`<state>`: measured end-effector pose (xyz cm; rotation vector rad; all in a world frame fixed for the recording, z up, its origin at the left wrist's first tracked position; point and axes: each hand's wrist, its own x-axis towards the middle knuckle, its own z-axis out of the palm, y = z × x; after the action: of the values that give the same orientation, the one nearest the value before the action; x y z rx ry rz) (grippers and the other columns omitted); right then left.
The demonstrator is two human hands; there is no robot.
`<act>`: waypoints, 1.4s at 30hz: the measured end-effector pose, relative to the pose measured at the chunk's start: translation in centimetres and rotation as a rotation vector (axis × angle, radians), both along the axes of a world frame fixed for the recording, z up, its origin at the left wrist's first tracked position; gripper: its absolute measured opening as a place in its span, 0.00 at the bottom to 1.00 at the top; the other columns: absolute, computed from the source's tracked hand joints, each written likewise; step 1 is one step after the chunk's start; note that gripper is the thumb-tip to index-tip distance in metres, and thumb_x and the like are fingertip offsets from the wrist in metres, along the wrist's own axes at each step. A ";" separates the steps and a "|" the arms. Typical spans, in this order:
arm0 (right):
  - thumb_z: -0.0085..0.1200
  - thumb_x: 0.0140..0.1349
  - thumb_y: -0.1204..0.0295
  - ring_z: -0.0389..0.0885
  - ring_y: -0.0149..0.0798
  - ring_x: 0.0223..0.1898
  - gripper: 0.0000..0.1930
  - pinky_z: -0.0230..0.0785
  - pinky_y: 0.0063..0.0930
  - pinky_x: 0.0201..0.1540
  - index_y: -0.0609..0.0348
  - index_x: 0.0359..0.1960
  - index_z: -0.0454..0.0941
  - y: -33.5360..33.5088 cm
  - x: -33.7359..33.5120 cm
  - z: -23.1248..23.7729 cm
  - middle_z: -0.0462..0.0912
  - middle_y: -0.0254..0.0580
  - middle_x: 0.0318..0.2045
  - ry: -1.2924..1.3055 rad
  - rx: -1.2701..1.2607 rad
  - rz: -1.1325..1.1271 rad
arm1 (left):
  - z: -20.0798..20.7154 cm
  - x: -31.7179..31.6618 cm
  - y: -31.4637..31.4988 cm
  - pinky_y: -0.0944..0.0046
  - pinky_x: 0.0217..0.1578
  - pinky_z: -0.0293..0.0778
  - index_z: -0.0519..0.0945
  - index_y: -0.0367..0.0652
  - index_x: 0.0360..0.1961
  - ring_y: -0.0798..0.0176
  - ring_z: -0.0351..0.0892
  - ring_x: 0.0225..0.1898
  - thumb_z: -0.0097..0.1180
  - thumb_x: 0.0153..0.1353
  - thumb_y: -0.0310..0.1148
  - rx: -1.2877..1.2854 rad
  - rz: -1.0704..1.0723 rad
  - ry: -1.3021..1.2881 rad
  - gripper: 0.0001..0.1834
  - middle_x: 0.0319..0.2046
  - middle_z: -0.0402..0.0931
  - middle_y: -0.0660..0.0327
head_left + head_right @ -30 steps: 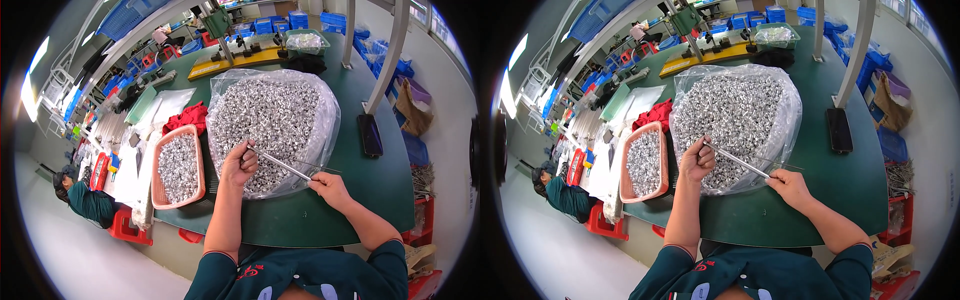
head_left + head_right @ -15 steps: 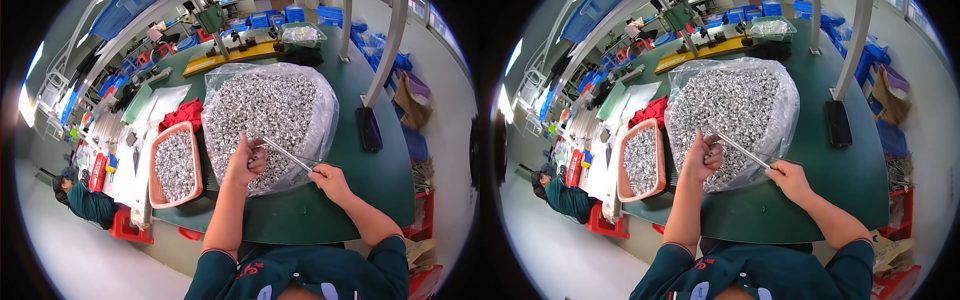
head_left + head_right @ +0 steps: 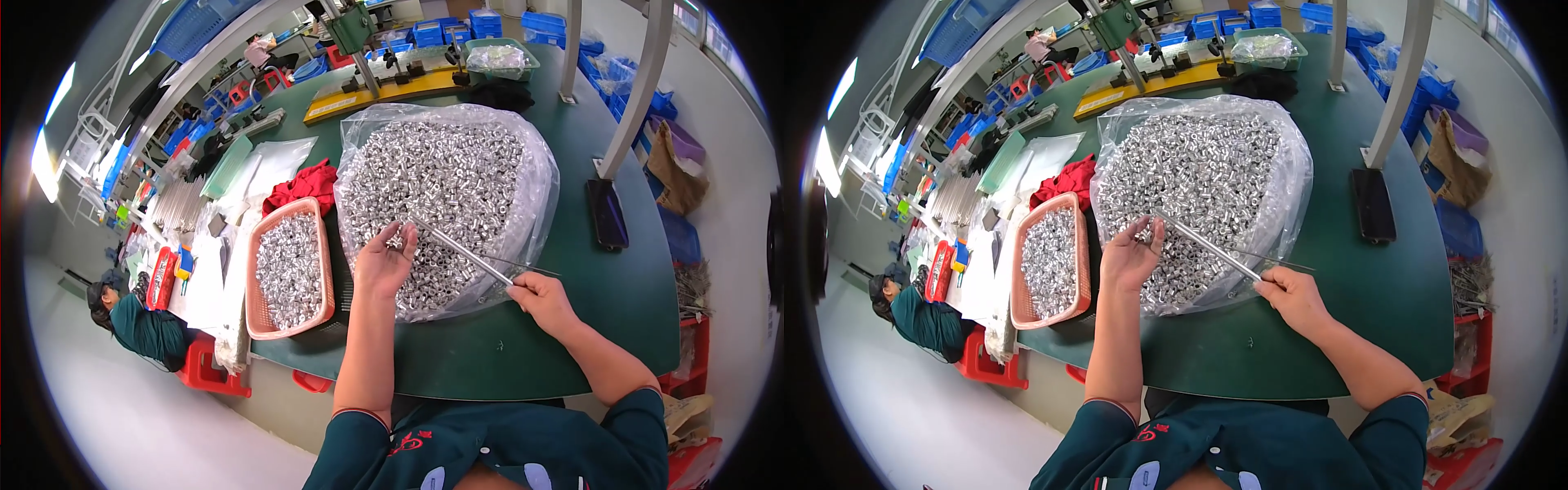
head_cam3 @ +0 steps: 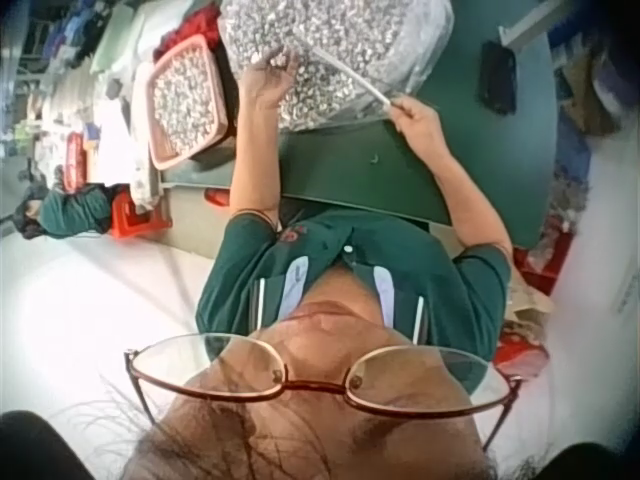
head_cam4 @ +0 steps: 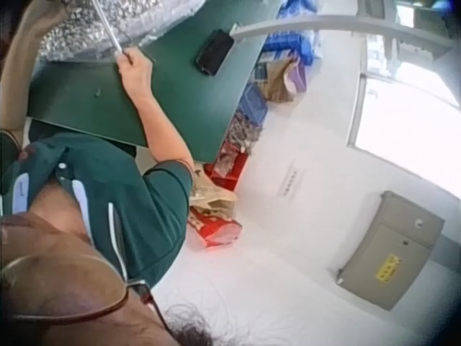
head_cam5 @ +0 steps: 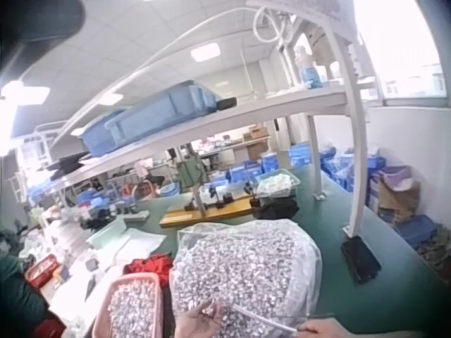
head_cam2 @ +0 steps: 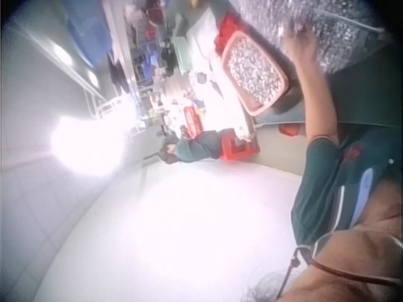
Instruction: The person picks small metal components from a large plastic bag and places them into a pink sorting bin, using a metal rod and their hands.
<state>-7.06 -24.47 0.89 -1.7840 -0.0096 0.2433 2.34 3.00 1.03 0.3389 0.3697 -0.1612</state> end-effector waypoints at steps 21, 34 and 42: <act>0.54 0.57 0.72 0.64 0.20 0.22 0.07 0.58 0.17 0.26 0.64 0.31 0.75 0.0 -0.2 -0.7 0.69 0.27 0.18 -0.047 -0.034 0.025 | 0.8 -0.3 0.0 0.75 0.13 0.47 0.73 0.40 0.36 0.74 0.52 0.14 0.45 0.64 0.39 0.159 -0.292 -0.272 0.12 0.16 0.61 0.68; 0.56 0.54 0.71 0.68 0.26 0.20 0.08 0.62 0.22 0.26 0.63 0.31 0.76 0.1 -0.4 -0.6 0.73 0.38 0.17 -0.172 -0.211 0.002 | 0.7 -0.5 -0.5 0.73 0.11 0.46 0.73 0.39 0.31 0.75 0.49 0.09 0.46 0.62 0.41 0.251 -0.424 -0.191 0.14 0.11 0.59 0.69; 0.54 0.56 0.73 0.64 0.20 0.22 0.06 0.58 0.17 0.25 0.65 0.30 0.75 0.2 -0.2 -0.3 0.69 0.29 0.18 -0.159 -0.147 -0.013 | 1.2 -1.1 -2.3 0.73 0.13 0.47 0.73 0.38 0.38 0.74 0.48 0.11 0.37 0.66 0.46 0.316 -0.407 -0.209 0.21 0.12 0.57 0.67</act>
<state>-7.27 -24.24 0.59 -1.9450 -0.0963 0.0943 1.21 0.67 2.27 0.7371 0.1131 -0.4644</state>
